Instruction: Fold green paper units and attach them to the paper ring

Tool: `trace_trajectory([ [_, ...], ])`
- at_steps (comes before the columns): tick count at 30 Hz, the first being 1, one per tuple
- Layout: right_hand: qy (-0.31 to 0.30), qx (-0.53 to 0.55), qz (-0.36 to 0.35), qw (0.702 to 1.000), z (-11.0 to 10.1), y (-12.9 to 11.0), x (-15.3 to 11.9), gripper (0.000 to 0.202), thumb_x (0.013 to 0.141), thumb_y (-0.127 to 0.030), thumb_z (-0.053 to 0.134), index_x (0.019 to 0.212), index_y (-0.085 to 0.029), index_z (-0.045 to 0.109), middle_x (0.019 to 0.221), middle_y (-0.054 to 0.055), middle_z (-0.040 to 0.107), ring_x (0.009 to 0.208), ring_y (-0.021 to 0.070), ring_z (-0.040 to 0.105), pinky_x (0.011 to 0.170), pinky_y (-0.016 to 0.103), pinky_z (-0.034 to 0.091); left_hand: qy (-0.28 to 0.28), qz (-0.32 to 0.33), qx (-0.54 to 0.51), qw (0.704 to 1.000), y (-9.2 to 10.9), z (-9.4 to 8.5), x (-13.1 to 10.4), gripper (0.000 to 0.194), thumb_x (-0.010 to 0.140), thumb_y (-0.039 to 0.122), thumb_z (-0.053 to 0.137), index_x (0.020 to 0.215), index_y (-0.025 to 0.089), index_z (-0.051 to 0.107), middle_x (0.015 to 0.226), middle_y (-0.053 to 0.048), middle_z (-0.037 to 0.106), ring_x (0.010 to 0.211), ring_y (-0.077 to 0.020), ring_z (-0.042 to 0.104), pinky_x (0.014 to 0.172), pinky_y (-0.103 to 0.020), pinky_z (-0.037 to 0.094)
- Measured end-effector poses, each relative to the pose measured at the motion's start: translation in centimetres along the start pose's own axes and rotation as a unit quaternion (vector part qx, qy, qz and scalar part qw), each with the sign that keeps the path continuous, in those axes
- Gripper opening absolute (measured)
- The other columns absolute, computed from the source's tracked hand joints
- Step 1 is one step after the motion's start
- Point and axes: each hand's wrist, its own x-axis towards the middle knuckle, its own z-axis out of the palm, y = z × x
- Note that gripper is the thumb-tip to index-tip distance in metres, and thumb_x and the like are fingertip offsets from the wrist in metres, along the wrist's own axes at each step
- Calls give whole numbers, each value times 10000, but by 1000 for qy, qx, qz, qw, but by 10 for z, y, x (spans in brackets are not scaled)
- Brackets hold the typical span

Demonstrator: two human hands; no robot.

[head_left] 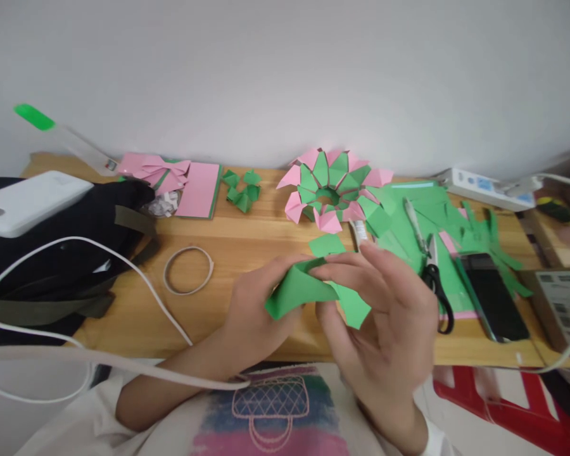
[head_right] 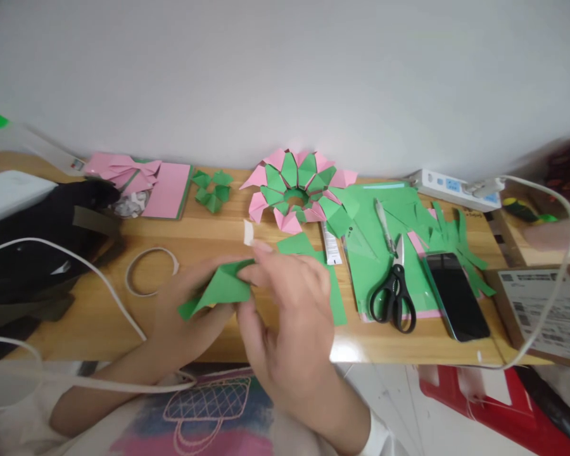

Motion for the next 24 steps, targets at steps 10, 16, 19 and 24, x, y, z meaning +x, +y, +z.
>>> trace_trajectory([
  [10, 23, -22, 12, 999, 2, 2, -1, 731, 771, -14, 573, 1413, -310, 391, 936, -13, 695, 1008, 239, 658, 944, 519, 483, -92, -64, -200, 973, 1, -10, -1, 471, 771, 140, 715, 1202, 295, 606, 1164, 5, 718, 1056, -171, 693, 878, -269, 595],
  [16, 0, -22, 4, 1000, -4, 2, 3, 708, 780, -31, 565, 1411, -303, 394, 899, -21, 698, 1008, 238, 650, 949, 506, 466, -134, -123, -287, 940, 0, -21, 1, 469, 897, 584, 546, 1238, 281, 653, 1274, -80, 674, 1212, -268, 620, 1020, -445, 532],
  [19, -9, -20, 3, 1000, -4, 1, 2, 711, 780, -20, 556, 1411, -302, 387, 910, -21, 694, 990, 231, 655, 947, 498, 476, -94, -168, -306, 932, -4, -16, 5, 284, 929, 458, 574, 1074, 281, 740, 1120, -40, 748, 1083, -225, 695, 922, -348, 589],
  [24, -20, -65, -20, 997, -4, -1, 2, 653, 800, -26, 565, 1387, -263, 405, 968, 2, 699, 962, 219, 657, 848, 429, 521, -77, -194, -331, 920, -6, -9, 7, 233, 851, 431, 692, 1013, 280, 764, 1005, -31, 772, 970, -211, 717, 812, -311, 601],
])
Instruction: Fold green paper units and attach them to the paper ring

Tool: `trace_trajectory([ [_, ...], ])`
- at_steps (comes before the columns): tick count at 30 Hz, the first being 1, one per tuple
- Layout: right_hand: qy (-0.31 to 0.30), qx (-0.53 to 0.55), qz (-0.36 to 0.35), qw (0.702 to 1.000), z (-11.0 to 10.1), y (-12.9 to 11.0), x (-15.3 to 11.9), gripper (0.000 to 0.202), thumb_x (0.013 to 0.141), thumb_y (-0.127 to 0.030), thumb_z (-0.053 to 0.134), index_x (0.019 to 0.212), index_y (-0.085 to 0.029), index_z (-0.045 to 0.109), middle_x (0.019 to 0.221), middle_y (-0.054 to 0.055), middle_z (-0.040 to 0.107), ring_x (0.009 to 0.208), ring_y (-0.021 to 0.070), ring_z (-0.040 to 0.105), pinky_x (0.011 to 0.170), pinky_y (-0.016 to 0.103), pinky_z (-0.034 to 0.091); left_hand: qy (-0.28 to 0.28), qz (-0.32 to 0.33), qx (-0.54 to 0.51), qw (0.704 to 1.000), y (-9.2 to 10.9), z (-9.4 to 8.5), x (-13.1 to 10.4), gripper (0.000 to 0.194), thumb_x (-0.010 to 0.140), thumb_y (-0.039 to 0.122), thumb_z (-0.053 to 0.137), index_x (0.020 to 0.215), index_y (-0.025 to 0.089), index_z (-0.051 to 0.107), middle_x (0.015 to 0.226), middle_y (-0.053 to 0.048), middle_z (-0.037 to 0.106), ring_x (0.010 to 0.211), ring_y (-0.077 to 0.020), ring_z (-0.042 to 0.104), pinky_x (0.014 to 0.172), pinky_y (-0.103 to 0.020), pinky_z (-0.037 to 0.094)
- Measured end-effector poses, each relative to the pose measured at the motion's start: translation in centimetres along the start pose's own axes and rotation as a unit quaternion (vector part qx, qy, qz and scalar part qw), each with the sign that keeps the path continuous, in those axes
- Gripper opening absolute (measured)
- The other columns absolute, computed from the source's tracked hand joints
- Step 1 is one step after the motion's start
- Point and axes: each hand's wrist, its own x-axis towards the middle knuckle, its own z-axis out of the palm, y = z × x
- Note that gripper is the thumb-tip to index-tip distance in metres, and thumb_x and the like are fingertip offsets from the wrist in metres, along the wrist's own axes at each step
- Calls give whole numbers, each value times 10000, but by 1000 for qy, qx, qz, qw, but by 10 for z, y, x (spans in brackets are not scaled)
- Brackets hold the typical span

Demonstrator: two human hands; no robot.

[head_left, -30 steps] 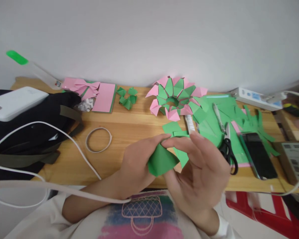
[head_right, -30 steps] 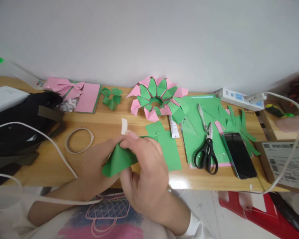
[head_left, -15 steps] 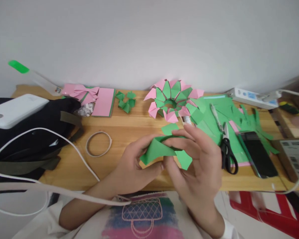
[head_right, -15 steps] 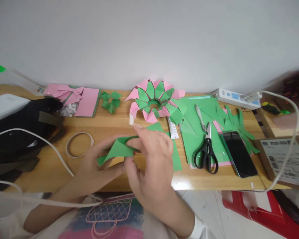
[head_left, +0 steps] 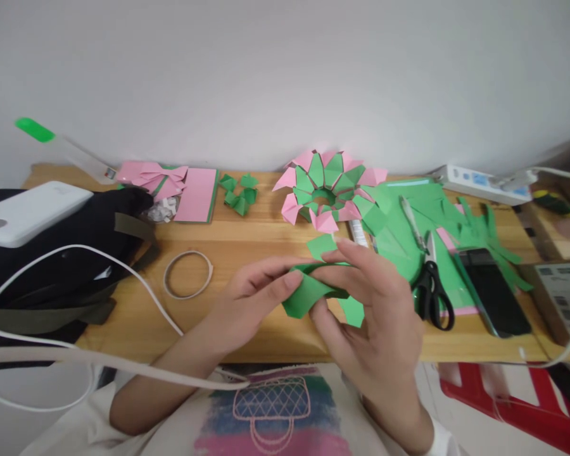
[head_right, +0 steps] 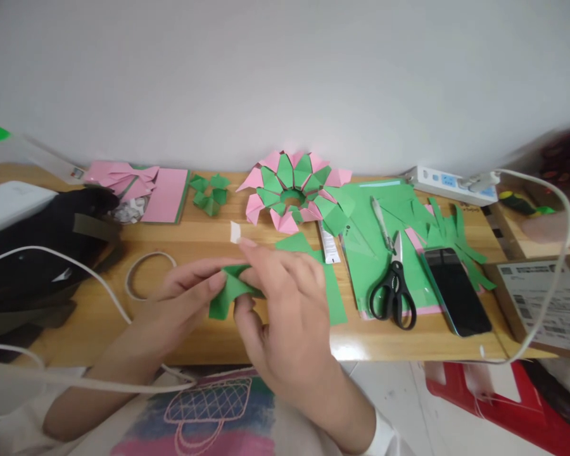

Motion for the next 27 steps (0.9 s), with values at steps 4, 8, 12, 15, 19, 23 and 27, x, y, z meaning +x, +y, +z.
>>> trace_trajectory([
  [4, -30, -73, -27, 996, -3, 0, 4, 572, 819, -47, 558, 1344, -235, 436, 949, 22, 712, 977, 227, 643, 834, 420, 506, 14, -42, -47, 998, 0, 3, 2, 243, 806, 451, 735, 931, 250, 789, 919, -40, 775, 877, -194, 702, 744, -263, 564],
  [8, -55, -89, -46, 993, -4, 0, 7, 555, 839, -74, 559, 1356, -208, 408, 898, 34, 710, 962, 245, 629, 822, 438, 493, 34, -62, -84, 994, 1, 5, 4, 183, 766, 402, 783, 855, 243, 798, 800, -12, 759, 767, -145, 662, 689, -214, 509],
  [12, -62, -82, -33, 994, -4, -2, 6, 552, 858, -95, 575, 1367, -201, 389, 966, 40, 684, 898, 225, 619, 764, 407, 518, 60, -104, -84, 989, 4, 6, 6, 214, 715, 408, 808, 775, 203, 792, 715, -15, 731, 674, -130, 620, 600, -208, 473],
  [15, -58, -55, -14, 997, -7, -4, 3, 623, 845, -96, 587, 1409, -231, 357, 1042, 47, 659, 932, 233, 614, 765, 411, 537, 77, -138, -94, 983, 7, 7, 6, 221, 697, 396, 809, 745, 182, 782, 654, -6, 702, 592, -108, 589, 545, -203, 454],
  [19, -36, 30, 32, 998, -12, -2, 0, 683, 812, -62, 595, 1430, -262, 380, 1160, 71, 613, 1053, 260, 578, 914, 463, 510, 77, -137, -126, 980, 10, 9, 7, 209, 668, 358, 824, 689, 160, 762, 595, 0, 685, 531, -95, 589, 513, -190, 460],
  [23, -25, 98, 95, 990, -15, 0, -2, 621, 831, -61, 584, 1397, -272, 437, 1131, 64, 590, 1067, 241, 573, 967, 440, 491, 91, -135, -122, 979, 10, 10, 8, 206, 659, 350, 821, 687, 156, 760, 621, -12, 709, 538, -120, 621, 535, -221, 508],
  [27, -18, 127, 118, 985, -15, 1, -3, 596, 837, -48, 588, 1376, -267, 460, 1095, 47, 597, 1055, 208, 578, 951, 386, 497, 94, -128, -115, 981, 9, 11, 7, 184, 662, 342, 810, 691, 165, 768, 620, -7, 711, 548, -126, 628, 546, -231, 529],
])
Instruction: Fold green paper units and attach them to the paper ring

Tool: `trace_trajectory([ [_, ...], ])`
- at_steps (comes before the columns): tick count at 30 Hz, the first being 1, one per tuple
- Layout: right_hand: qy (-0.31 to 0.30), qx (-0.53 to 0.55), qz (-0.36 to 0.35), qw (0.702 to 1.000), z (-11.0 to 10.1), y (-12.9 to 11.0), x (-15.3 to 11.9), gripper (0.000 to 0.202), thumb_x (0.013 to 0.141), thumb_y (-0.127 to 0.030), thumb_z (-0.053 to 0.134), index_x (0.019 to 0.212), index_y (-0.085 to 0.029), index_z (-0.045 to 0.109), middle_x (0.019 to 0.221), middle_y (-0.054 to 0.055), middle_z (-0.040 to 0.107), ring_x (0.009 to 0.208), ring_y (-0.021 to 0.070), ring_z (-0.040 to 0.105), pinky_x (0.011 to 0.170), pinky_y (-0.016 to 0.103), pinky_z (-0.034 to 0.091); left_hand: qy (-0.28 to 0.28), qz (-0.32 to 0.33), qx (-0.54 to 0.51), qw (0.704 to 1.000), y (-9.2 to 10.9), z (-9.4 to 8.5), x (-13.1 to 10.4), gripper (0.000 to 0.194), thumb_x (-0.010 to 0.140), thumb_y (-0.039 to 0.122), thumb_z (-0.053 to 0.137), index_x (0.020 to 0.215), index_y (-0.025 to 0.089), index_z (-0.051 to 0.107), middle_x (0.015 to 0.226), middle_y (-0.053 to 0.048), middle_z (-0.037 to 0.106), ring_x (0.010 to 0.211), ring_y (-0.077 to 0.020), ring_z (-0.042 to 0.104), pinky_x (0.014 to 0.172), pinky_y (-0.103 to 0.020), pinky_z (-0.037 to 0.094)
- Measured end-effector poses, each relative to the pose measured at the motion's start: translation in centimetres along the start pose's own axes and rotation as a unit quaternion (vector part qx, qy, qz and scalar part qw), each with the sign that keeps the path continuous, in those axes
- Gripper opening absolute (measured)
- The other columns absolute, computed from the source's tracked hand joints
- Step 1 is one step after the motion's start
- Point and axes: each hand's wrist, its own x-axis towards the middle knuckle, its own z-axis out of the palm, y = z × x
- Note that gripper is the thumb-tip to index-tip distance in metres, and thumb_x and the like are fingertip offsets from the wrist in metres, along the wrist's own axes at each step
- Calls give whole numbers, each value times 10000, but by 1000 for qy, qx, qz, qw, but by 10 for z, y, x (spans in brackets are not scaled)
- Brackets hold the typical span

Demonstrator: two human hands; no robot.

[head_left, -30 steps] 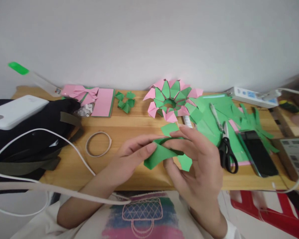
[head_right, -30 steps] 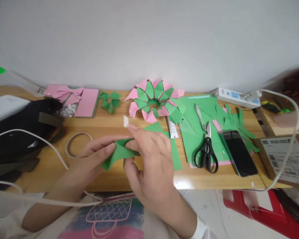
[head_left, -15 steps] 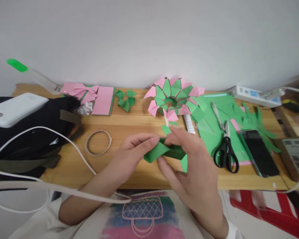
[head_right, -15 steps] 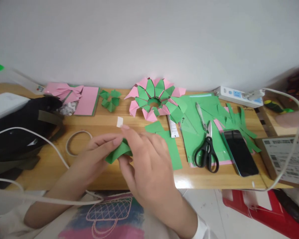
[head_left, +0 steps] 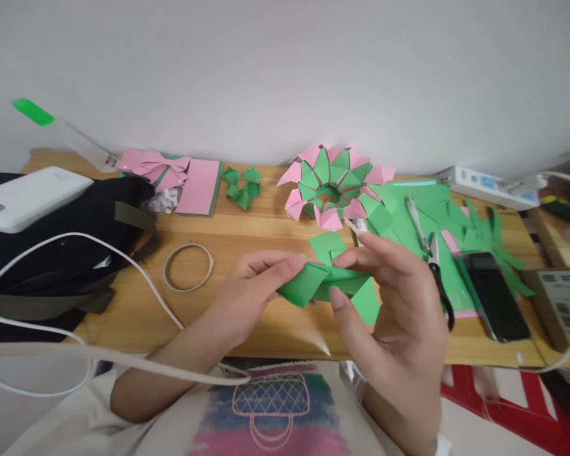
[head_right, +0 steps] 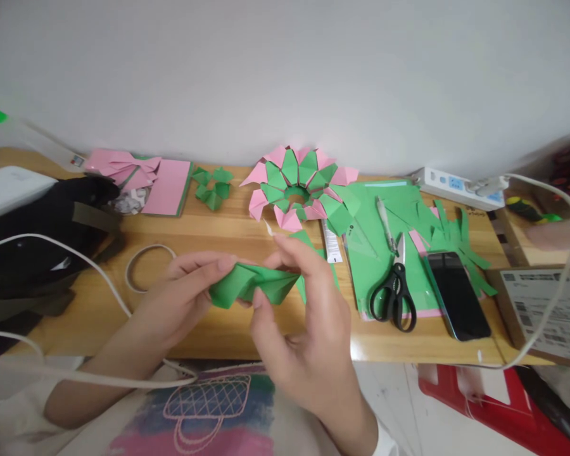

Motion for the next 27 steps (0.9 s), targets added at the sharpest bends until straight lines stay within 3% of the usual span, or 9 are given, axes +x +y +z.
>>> trace_trajectory([
  [8, 1, 12, -3, 1000, 0, 3, -3, 644, 814, -10, 602, 1379, -283, 456, 1073, 23, 617, 1039, 178, 598, 921, 349, 507, -20, 45, 24, 998, -3, 2, 1, 160, 724, 342, 778, 696, 184, 777, 637, -2, 722, 528, -103, 606, 525, -207, 514],
  [13, -6, 10, -1, 1000, -1, 3, -3, 673, 791, -2, 622, 1375, -293, 459, 1052, 7, 627, 993, 171, 617, 906, 351, 521, -29, 82, 61, 994, -3, 2, 2, 91, 760, 256, 764, 695, 193, 772, 623, 20, 718, 532, -73, 600, 522, -155, 491],
  [21, 22, 42, 70, 996, -10, 10, -6, 625, 750, -41, 720, 1281, -326, 552, 980, -21, 650, 928, 147, 643, 843, 301, 575, 18, 114, 107, 988, 1, 6, -1, 71, 749, 229, 743, 700, 181, 761, 629, 10, 727, 543, -94, 630, 496, -157, 509],
  [27, -21, 70, 59, 996, -20, 18, -5, 599, 730, -8, 694, 1230, -325, 600, 940, -13, 692, 856, 168, 683, 738, 322, 609, 18, 94, 119, 988, 1, 6, -3, 92, 746, 260, 745, 695, 183, 749, 618, 8, 715, 514, -106, 611, 481, -195, 497],
])
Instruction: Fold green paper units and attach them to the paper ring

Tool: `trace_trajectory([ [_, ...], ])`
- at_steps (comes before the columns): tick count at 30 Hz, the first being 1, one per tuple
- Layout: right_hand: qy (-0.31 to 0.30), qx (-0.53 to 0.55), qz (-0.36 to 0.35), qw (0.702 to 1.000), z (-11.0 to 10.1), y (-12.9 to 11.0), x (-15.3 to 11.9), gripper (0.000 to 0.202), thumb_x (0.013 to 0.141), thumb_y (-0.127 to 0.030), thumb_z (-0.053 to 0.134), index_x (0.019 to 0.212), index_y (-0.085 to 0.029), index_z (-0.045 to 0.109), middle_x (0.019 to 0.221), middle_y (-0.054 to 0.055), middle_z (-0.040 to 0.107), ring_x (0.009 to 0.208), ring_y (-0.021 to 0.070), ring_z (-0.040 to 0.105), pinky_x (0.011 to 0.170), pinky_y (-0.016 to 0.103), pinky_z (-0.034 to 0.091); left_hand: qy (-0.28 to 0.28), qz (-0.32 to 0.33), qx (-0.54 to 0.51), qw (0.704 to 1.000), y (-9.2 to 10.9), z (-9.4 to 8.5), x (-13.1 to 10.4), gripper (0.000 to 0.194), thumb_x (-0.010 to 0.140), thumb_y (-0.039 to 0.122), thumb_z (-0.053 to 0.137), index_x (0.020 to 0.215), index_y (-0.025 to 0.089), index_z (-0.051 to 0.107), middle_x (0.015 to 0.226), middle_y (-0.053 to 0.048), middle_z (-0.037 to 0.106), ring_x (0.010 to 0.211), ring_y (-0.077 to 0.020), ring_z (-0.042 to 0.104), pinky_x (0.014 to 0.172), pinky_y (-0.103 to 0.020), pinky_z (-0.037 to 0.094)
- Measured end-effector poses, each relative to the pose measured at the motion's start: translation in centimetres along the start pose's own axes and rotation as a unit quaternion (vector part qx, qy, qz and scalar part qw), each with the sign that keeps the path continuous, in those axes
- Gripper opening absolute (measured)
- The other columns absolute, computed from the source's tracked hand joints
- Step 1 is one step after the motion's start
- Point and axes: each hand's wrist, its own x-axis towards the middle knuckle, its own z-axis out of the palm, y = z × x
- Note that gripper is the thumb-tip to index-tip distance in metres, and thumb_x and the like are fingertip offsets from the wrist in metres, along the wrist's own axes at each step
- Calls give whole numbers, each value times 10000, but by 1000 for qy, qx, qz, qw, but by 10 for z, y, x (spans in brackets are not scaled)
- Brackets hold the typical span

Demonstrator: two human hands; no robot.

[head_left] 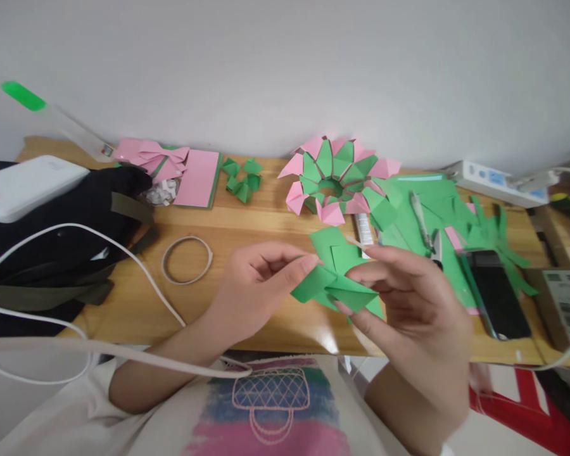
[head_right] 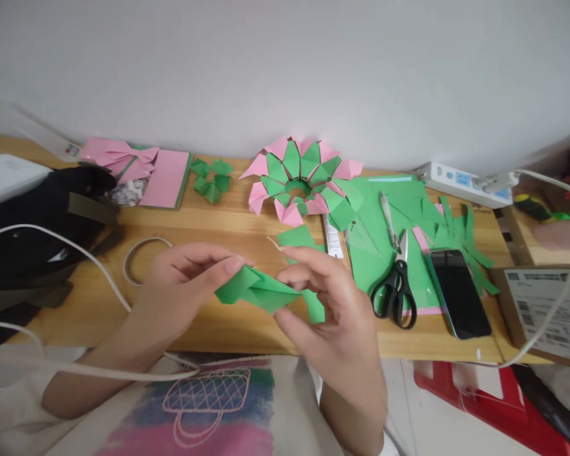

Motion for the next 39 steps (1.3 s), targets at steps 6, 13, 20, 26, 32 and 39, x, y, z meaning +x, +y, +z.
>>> trace_trajectory([
  [6, 1, 0, 1, 1000, -1, 1, 0, 562, 761, -11, 650, 1227, -320, 598, 910, -13, 704, 831, 164, 689, 753, 325, 601, -26, 1, 29, 999, 3, -1, 0, 128, 751, 298, 758, 694, 186, 736, 614, 7, 698, 508, -99, 579, 468, -193, 455],
  [13, -10, 6, -3, 1000, -4, 1, -3, 574, 763, -14, 643, 1240, -329, 591, 920, -12, 704, 840, 168, 669, 763, 328, 579, -70, 24, 72, 995, 3, -2, 2, 92, 762, 254, 746, 697, 194, 719, 636, 24, 678, 536, -89, 550, 477, -184, 417],
  [20, -13, 6, -5, 1000, -4, 1, -3, 581, 762, -9, 646, 1246, -325, 587, 911, -12, 695, 807, 163, 650, 740, 325, 574, -47, 54, 122, 990, 2, 1, 1, 114, 782, 261, 729, 695, 190, 716, 606, 23, 654, 542, -92, 532, 485, -182, 411],
  [26, 0, 16, 0, 1000, 1, -1, -2, 527, 803, -68, 685, 1254, -320, 579, 901, -9, 689, 839, 172, 657, 733, 340, 572, -47, 53, 117, 991, 4, 3, -1, 116, 780, 239, 721, 671, 201, 711, 626, 14, 674, 565, -109, 556, 510, -204, 428],
  [32, 11, 47, 25, 999, 8, -2, -2, 464, 846, -83, 637, 1248, -306, 571, 859, -19, 676, 767, 150, 631, 740, 336, 568, -44, 42, 100, 993, 4, 5, -2, 105, 769, 222, 722, 668, 200, 704, 649, 9, 690, 587, -119, 583, 537, -212, 461],
  [39, 23, 40, 42, 998, 10, -2, -2, 469, 841, -90, 635, 1248, -314, 566, 821, -21, 651, 736, 156, 608, 730, 350, 554, -49, 55, 122, 990, 3, 4, -2, 81, 780, 226, 716, 701, 209, 714, 658, 19, 694, 558, -107, 556, 498, -208, 414],
])
